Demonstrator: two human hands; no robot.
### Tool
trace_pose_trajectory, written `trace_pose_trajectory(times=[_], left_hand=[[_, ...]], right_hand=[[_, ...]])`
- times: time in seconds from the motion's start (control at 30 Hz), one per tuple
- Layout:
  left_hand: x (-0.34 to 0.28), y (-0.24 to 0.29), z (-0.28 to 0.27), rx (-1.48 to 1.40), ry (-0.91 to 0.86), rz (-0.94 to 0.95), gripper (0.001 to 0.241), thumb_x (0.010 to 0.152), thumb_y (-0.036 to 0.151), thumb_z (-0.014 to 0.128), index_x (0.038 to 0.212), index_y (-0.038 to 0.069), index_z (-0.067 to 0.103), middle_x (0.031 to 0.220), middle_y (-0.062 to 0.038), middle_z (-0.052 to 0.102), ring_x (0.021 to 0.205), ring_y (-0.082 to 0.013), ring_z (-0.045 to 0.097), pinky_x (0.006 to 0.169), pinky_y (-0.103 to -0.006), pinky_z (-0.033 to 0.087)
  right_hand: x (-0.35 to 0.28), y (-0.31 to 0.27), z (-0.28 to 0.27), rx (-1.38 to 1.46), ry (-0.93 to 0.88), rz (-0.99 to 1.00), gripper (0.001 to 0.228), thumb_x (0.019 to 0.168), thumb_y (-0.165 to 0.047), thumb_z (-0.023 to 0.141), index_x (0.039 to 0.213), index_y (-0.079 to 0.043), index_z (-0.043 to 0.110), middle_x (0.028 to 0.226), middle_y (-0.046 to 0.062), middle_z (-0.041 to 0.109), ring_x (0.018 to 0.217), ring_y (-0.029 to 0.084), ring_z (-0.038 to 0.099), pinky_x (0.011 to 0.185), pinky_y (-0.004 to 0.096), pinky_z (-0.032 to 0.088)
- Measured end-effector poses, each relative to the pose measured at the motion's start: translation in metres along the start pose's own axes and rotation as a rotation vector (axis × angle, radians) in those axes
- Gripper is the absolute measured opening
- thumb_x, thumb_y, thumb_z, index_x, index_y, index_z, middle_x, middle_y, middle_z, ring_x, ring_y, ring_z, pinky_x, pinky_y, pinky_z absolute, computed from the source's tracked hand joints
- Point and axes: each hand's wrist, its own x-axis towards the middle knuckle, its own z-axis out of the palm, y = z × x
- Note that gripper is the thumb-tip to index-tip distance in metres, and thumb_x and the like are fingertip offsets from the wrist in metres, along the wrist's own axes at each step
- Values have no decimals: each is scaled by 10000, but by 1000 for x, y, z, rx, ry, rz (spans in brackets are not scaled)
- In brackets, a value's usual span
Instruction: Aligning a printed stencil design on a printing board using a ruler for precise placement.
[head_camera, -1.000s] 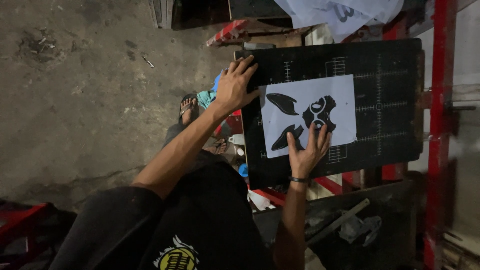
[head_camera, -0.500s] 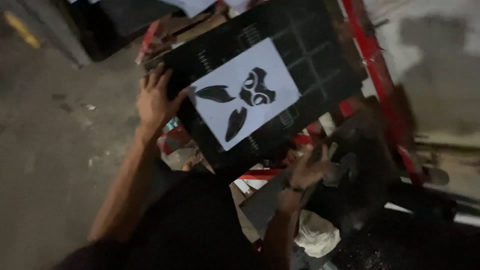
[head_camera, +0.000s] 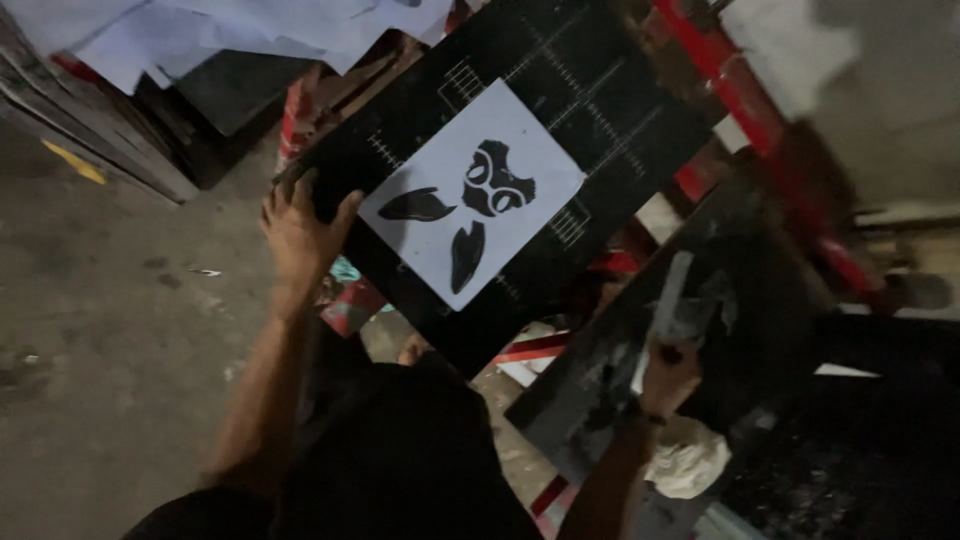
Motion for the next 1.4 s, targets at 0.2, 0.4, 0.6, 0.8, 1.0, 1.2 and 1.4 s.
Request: trace_pose_trajectory(times=[0.2, 0.4, 0.6, 0.8, 1.0, 1.2, 1.4], left_hand=[[-11, 139, -35, -702, -879, 579, 412, 928, 372, 704, 1238, 115, 613, 1222, -94, 633, 1032, -239, 648, 853, -382, 557], [-16, 119, -58, -1036, -1658, 129, 158, 1029, 205, 583, 1059, 57, 629, 784, -109, 724, 670, -202, 729, 624, -321, 598], [23, 57, -87, -921, -1797, -377, 235, 1015, 249, 579, 1034, 15, 564, 955, -137, 731, 558, -215, 678, 475, -311, 543], [50, 56, -66, -410, -2083, 409, 267, 1020, 276, 578, 913, 69, 708, 779, -65, 762, 576, -130, 673, 582, -264, 529], [29, 61, 19, -530, -2137, 615, 366, 962, 330, 642, 697, 85, 576, 606, 18, 461, 614, -100, 505, 1069, -348, 394], [35, 80, 44, -464, -1336, 1145, 350, 878, 399, 795, 1064, 137, 657, 874, -79, 717, 835, -328, 722, 693, -463, 569], [41, 63, 105, -438, -1077, 1532, 164, 1008, 311, 656, 1148, 232, 688, 866, 32, 597, 637, -156, 625, 491, -296, 525]], right_hand=[[-71, -224, -110, -290, 259, -454, 151, 1097, 51, 620, 1219, 122, 671, 1035, 266, 538, 913, 431, 583, 787, 493, 471], [-165, -324, -81, -446, 231, -126, 562, 847, 106, 504, 1380, 85, 678, 599, 171, 523, 594, 351, 404, 952, 454, 465], [-309, -365, -43, 1330, 534, 978, 206, 1151, -189, 467, 963, -164, 550, 940, 43, 537, 809, 182, 524, 687, 342, 439], [-367, -440, -52, -185, 297, 516, 499, 831, -125, 857, 1264, -4, 639, 1233, 153, 665, 1163, 302, 633, 1060, 440, 502], [-355, -446, -31, 445, -392, 1023, 302, 951, -312, 603, 1115, -103, 747, 800, 63, 779, 743, 191, 722, 726, 364, 557], [-334, -437, 10, 390, -212, 1149, 311, 1069, -295, 532, 1236, -75, 676, 769, 88, 729, 638, 190, 656, 633, 362, 506], [-323, -454, 35, 330, -86, 1111, 493, 1060, -406, 588, 1230, 45, 693, 755, 155, 754, 627, 262, 696, 620, 413, 531]])
